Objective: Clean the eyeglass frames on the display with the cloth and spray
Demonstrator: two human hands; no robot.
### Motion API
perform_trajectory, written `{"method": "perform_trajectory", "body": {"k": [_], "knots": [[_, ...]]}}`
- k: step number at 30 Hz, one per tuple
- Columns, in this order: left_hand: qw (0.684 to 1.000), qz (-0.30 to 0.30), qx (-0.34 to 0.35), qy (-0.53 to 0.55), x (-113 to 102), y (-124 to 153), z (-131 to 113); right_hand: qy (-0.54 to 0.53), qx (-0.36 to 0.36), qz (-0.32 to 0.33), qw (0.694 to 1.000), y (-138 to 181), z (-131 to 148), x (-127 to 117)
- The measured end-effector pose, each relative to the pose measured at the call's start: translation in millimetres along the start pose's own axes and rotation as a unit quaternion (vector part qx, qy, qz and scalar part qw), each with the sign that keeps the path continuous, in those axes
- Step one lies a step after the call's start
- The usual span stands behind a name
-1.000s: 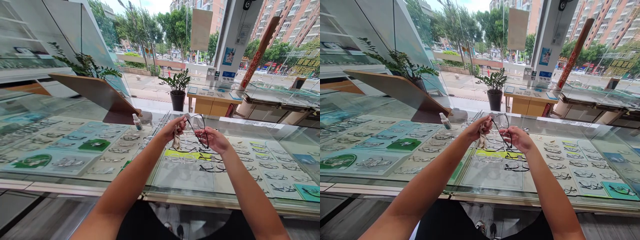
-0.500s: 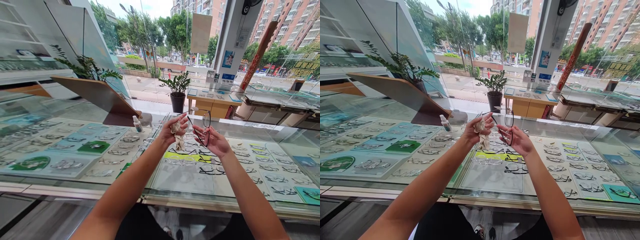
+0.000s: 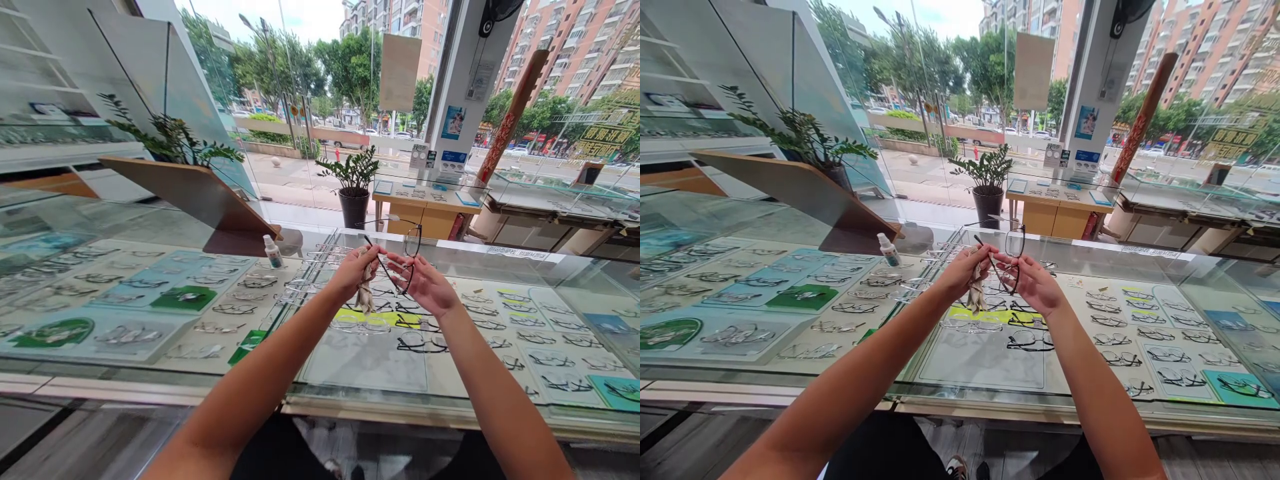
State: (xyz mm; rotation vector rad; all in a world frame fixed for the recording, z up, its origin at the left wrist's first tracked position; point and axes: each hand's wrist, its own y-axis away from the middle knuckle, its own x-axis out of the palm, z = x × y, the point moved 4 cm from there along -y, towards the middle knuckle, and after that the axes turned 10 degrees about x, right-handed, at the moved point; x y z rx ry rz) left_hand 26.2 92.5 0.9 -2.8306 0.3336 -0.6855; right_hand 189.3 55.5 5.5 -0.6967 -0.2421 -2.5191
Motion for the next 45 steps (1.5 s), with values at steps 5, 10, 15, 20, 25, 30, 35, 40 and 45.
{"method": "perform_trajectory", "body": {"k": [5, 10, 15, 20, 25, 30, 35, 40, 45], "knots": [[0.999, -0.040, -0.003, 0.004, -10, -5, 0, -0.047, -0.070, -0.034, 0.996, 0, 13, -14], [0.999, -0.041, -0.003, 0.003, -9, -5, 1, -0.070, -0.112, -0.064, 0.989, 1, 20, -22], [0.998, -0.050, 0.030, -0.006, -8, -6, -11, -0.076, -0.132, -0.079, 0.985, 8, 32, -28], [0.952, -0.241, 0.165, -0.091, -52, -13, -55, -0.061, -0.159, -0.098, 0.980, 11, 44, -40], [0.773, -0.498, 0.290, -0.264, -114, -4, -104, -0.067, -0.155, -0.115, 0.979, 8, 44, -47], [0.685, -0.580, 0.231, -0.376, -149, 7, -121, -0.061, -0.151, -0.107, 0.981, 8, 44, -48], [0.672, -0.566, 0.121, -0.462, -169, 7, -113, -0.045, -0.158, -0.108, 0.980, 7, 44, -52], [0.716, -0.492, 0.009, -0.495, -185, -3, -87, -0.044, -0.159, -0.109, 0.980, 7, 44, -52], [0.725, -0.450, -0.055, -0.518, -197, -6, -70, -0.059, -0.156, -0.106, 0.980, 8, 45, -49]]}}
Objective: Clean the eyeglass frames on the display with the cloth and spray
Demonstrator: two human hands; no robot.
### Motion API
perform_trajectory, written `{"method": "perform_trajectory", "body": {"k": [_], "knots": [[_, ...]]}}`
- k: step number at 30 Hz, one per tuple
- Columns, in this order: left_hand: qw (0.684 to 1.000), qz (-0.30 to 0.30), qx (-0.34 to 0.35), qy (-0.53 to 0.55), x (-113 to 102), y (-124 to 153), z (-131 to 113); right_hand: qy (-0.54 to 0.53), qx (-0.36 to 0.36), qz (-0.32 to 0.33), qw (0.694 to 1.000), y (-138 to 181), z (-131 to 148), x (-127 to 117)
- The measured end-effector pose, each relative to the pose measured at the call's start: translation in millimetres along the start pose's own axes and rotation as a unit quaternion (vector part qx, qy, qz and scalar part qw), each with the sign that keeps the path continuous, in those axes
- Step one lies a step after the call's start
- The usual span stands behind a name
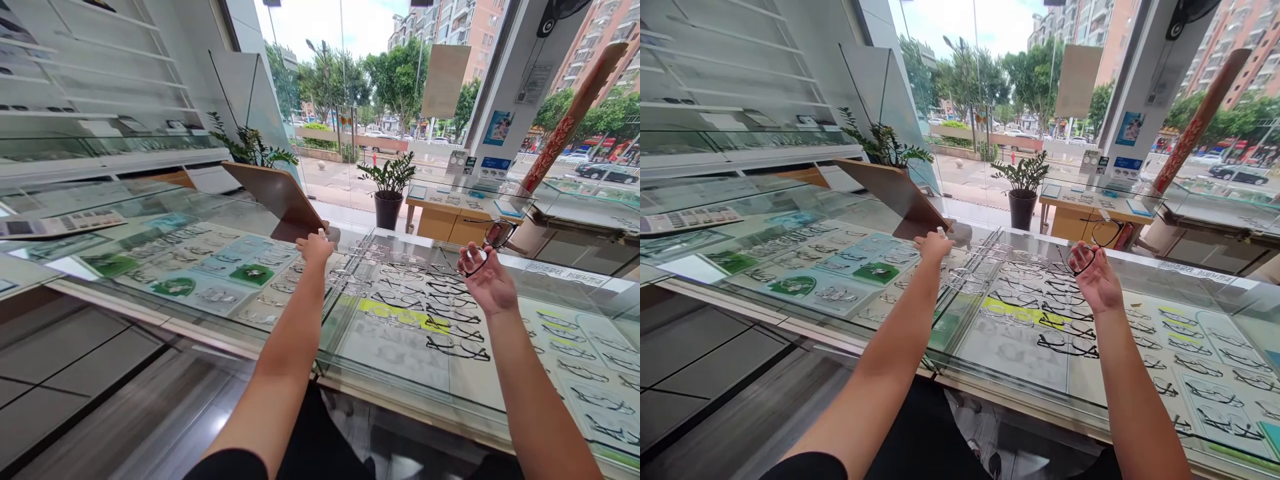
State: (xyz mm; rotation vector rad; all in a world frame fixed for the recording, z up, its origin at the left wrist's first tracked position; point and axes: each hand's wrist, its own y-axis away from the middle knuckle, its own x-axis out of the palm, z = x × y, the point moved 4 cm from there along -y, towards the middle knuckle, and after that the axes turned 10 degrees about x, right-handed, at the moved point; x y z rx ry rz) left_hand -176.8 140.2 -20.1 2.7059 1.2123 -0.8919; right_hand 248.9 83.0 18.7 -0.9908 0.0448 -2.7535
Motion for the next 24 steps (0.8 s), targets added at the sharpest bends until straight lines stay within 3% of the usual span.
{"method": "perform_trajectory", "body": {"k": [4, 7, 11, 14, 17, 19, 21, 24], "knots": [[0.999, 0.027, 0.016, 0.018, 1, -3, 0, -0.003, 0.002, -0.002, 1.000, 0, 0, 0], [0.998, 0.013, 0.036, 0.056, -4, -1, -8, -0.006, -0.003, -0.005, 1.000, -1, 0, -1], [0.983, 0.014, 0.079, 0.162, -7, 7, -32, -0.007, -0.018, 0.006, 1.000, -1, 0, 2], [0.954, 0.078, 0.110, 0.267, 4, 25, -58, 0.011, -0.040, 0.020, 0.999, 0, 1, 7], [0.889, 0.189, 0.127, 0.398, 21, 56, -81, 0.032, -0.058, 0.032, 0.997, 1, -1, 12], [0.784, 0.307, 0.110, 0.528, 32, 83, -94, 0.045, -0.063, 0.031, 0.997, 2, -3, 14], [0.701, 0.402, 0.095, 0.582, 39, 109, -101, 0.056, -0.062, 0.026, 0.996, 2, -7, 16], [0.648, 0.498, 0.087, 0.570, 45, 140, -106, 0.074, -0.057, 0.014, 0.995, 3, -14, 19]]}}
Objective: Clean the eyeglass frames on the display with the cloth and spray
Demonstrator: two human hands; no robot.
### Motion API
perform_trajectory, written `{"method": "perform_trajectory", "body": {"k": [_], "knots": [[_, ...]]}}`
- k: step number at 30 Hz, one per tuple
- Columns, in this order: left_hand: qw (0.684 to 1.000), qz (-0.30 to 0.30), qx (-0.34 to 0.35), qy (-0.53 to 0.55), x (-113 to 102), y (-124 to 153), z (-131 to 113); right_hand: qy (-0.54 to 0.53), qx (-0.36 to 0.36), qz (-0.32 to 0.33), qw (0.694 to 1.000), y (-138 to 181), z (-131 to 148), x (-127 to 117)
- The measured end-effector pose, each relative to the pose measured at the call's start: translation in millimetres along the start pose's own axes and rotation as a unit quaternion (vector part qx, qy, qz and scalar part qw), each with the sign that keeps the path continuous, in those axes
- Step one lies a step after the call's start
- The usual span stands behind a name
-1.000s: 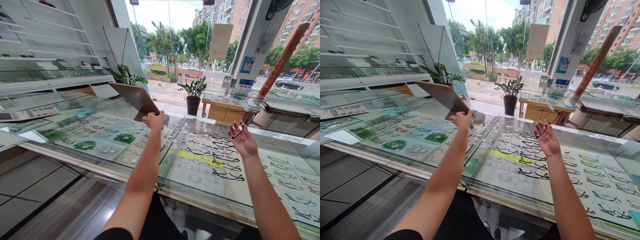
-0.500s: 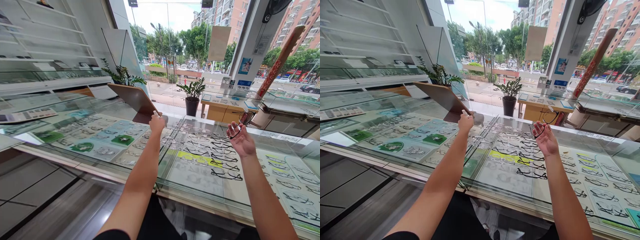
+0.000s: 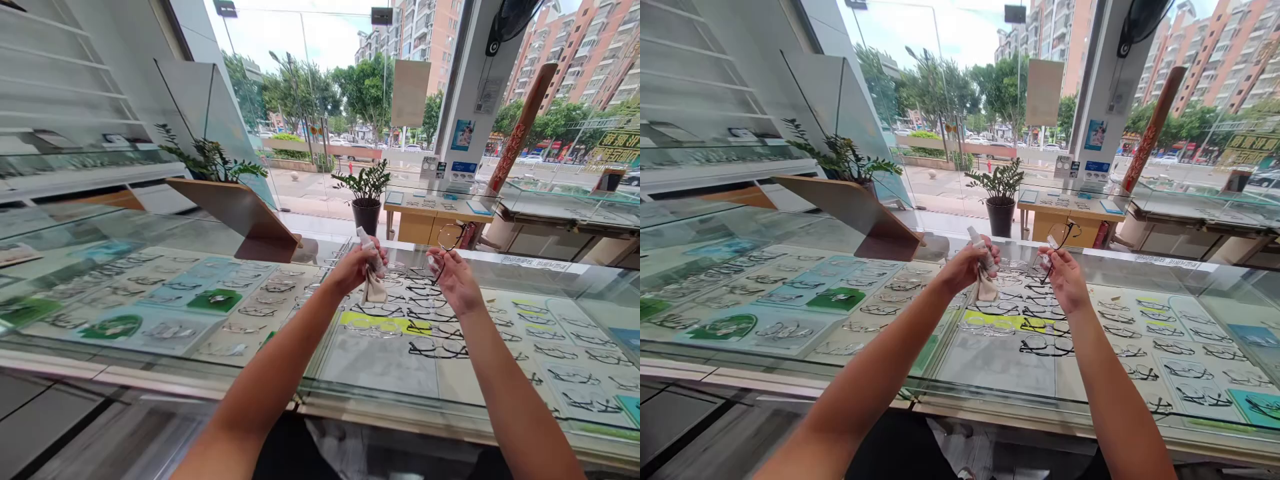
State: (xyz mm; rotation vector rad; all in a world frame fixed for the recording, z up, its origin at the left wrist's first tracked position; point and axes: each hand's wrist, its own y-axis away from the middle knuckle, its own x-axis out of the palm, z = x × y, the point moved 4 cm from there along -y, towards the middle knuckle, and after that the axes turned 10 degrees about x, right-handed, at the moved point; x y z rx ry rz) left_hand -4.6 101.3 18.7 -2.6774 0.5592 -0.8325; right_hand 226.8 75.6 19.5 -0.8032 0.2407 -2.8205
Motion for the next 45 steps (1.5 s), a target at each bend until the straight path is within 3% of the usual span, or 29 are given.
{"method": "perform_trajectory", "body": {"k": [3, 6, 18, 27, 34, 39, 45], "knots": [[0.996, 0.062, -0.057, 0.027, 16, 7, 11, 0.021, 0.012, -0.022, 0.999, 1, -7, 4], [0.991, 0.086, -0.090, 0.053, 23, 10, 16, 0.028, 0.036, -0.033, 0.998, 3, -14, 8], [0.983, 0.157, -0.098, 0.020, 30, 11, 14, 0.095, 0.090, -0.028, 0.991, 9, -33, 23], [0.985, 0.114, -0.056, -0.113, 30, 9, 19, 0.122, 0.100, -0.008, 0.987, 16, -32, 33], [0.966, 0.114, -0.082, -0.217, 22, 12, 28, 0.130, 0.116, 0.047, 0.984, 19, -34, 38], [0.953, 0.116, -0.044, -0.275, 23, 13, 27, 0.139, 0.115, 0.070, 0.981, 22, -37, 42], [0.961, 0.115, -0.030, -0.250, 26, 14, 29, 0.115, 0.124, 0.074, 0.983, 24, -36, 45]]}}
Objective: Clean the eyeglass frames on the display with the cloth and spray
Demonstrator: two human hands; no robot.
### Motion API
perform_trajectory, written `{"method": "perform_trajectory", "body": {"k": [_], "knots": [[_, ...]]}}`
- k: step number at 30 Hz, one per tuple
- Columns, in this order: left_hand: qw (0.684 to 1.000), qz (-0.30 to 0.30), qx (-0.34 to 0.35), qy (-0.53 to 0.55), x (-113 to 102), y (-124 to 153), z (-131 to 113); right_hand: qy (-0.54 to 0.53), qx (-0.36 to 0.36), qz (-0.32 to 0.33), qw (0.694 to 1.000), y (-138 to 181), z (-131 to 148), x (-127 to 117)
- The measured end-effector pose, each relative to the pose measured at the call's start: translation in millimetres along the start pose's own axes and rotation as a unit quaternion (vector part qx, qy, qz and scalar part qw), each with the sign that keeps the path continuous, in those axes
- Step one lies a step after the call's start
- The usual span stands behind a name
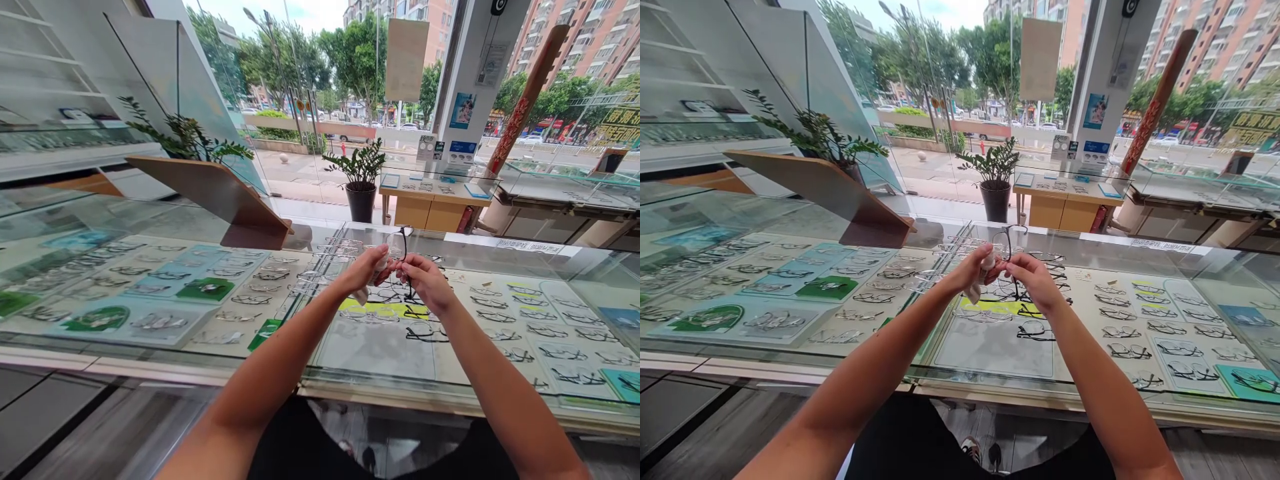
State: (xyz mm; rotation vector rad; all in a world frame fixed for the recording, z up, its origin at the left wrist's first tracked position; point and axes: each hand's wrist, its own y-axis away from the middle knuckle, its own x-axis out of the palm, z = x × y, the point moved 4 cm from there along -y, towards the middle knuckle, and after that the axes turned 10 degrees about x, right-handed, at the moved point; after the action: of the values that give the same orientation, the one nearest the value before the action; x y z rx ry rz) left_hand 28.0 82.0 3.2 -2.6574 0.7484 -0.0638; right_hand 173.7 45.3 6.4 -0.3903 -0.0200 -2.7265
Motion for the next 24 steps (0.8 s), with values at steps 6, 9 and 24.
{"method": "perform_trajectory", "body": {"k": [6, 9, 24], "knots": [[0.996, 0.058, 0.013, -0.073, 1, 4, -5, -0.098, 0.024, -0.030, 0.994, -3, 1, -6], [0.986, 0.099, 0.012, -0.136, 4, 8, -7, -0.137, 0.037, -0.042, 0.989, -4, 1, -8], [0.970, -0.156, 0.059, -0.179, -80, 4, -27, -0.139, 0.024, -0.050, 0.989, -4, 6, -19]]}}
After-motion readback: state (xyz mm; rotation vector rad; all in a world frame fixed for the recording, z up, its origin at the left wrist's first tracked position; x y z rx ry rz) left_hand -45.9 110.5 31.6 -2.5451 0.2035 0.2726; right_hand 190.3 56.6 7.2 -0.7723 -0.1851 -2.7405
